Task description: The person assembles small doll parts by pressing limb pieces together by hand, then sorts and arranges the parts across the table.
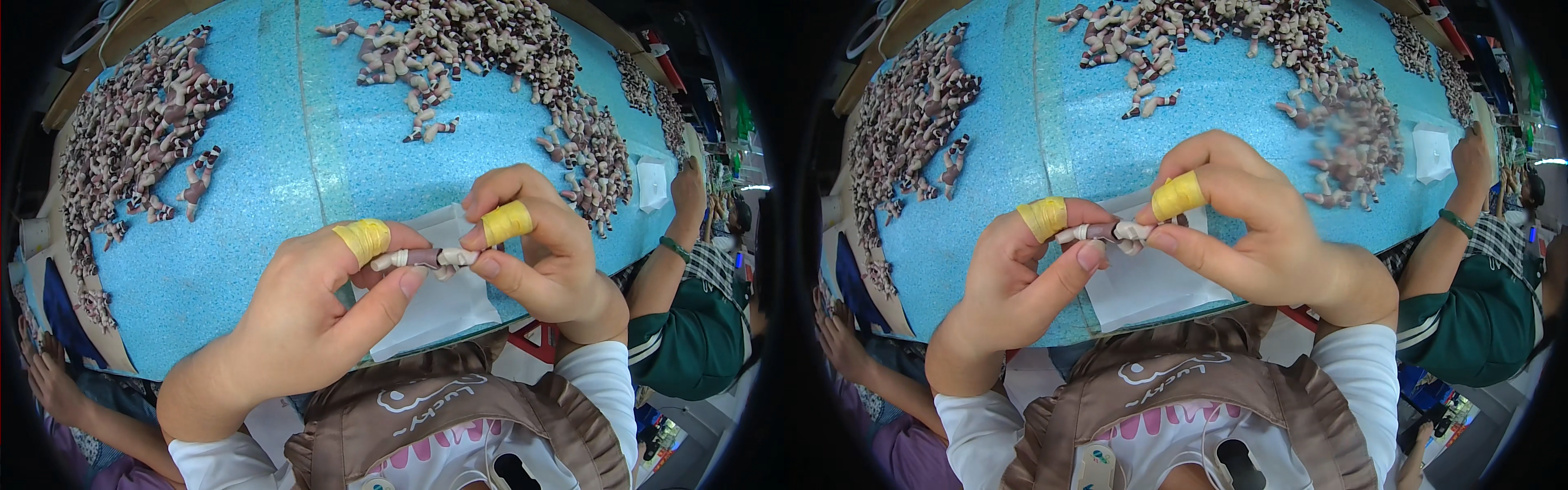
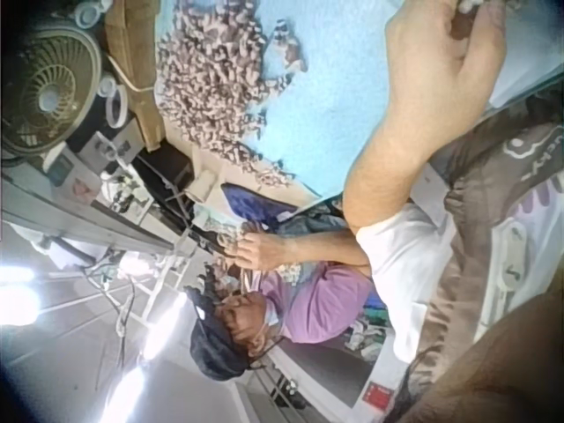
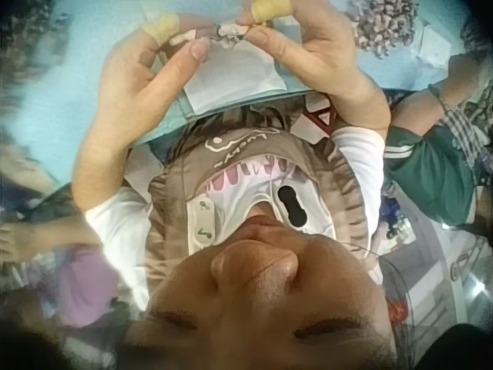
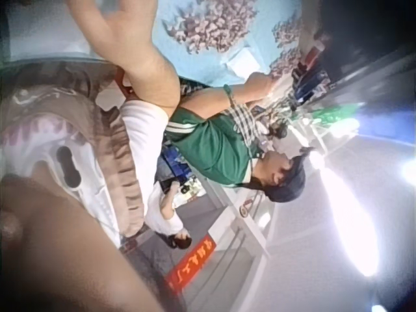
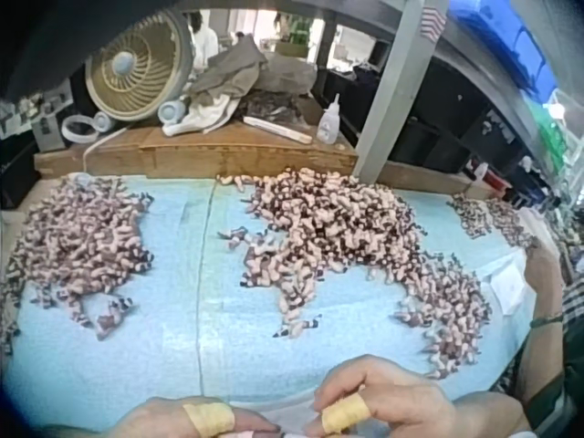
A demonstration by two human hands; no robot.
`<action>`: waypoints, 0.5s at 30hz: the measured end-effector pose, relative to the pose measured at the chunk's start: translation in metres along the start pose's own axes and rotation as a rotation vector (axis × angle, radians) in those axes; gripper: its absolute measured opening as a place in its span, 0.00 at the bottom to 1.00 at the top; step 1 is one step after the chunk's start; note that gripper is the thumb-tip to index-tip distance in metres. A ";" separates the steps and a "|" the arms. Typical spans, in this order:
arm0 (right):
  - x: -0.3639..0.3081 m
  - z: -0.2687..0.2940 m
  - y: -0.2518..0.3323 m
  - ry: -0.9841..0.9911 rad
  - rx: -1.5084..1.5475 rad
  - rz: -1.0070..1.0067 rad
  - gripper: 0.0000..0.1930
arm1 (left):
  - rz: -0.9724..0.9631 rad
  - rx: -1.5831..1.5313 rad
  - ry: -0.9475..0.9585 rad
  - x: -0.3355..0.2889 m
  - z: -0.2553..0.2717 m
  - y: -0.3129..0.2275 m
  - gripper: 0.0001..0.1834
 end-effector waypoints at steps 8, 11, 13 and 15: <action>0.002 -0.009 0.007 0.039 -0.170 0.096 0.10 | -0.388 0.473 -0.098 0.003 0.000 0.000 0.09; 0.000 -0.011 0.004 0.061 -0.178 0.134 0.11 | -0.524 0.600 -0.129 0.004 -0.002 -0.001 0.10; -0.001 -0.012 0.003 0.047 -0.192 0.147 0.11 | -0.554 0.648 -0.142 0.003 -0.004 -0.004 0.11; 0.002 -0.013 0.000 0.007 -0.183 0.178 0.11 | -0.586 0.711 -0.160 0.002 -0.002 -0.007 0.13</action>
Point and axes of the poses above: each hand's wrist, its own x-axis towards the middle knuckle, its own z-axis out of the back of the hand, y = z × x, the point moved 2 cm from there along x, towards the middle knuckle, and after that the axes turned 8 degrees about y, right-handed, at the moved point
